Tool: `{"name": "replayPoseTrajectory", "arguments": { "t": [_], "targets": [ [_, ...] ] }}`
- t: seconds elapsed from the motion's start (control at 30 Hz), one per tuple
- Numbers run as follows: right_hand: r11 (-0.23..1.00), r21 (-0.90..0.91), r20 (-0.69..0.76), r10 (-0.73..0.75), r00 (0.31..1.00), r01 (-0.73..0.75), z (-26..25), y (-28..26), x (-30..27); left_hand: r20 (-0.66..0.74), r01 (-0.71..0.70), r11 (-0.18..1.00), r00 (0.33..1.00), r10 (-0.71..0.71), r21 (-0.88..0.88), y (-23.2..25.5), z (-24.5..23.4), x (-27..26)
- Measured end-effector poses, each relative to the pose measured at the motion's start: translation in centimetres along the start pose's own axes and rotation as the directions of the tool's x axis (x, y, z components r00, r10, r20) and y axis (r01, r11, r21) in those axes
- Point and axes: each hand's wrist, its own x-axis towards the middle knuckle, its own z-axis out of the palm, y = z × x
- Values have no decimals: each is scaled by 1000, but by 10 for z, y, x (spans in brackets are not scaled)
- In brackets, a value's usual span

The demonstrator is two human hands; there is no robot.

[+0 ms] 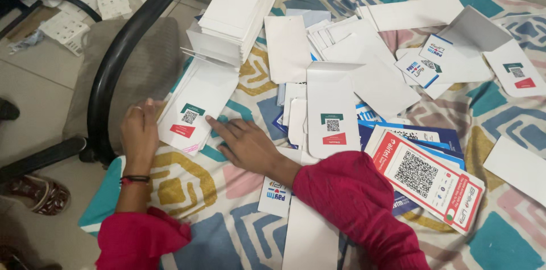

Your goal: The person inserts printed QR code cards into white paper sleeves and stacks the completed packs on a patterned bedspread. The person handles the sleeves and cards by hand, repeatedly picking up a sleeve, inserting a card, and placing the finished pack into a growing stack.

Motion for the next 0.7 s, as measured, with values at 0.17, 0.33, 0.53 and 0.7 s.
{"name": "replayPoseTrajectory", "arguments": {
  "t": [0.17, 0.33, 0.53, 0.7],
  "targets": [
    [1000, -8, 7, 1, 1000, -1, -1, 3, -1, 77, 14, 996, 997, -7, -93, 4, 15, 0],
    [1000, 6, -40, -8, 999, 8, -1, 4, -1, 138, -170, 985, 977, 163, 36, 8, 23, -9],
    [999, 29, 13, 25, 1000, -26, -2, 3, 2, 212, -111, 994, 972, 104, 20, 10, 26, -10],
    [1000, 18, 11, 4, 1000, -4, 1, 3, 0, 206, -128, 992, 971, 126, -3, 6, 29, -15]
  ]
}}
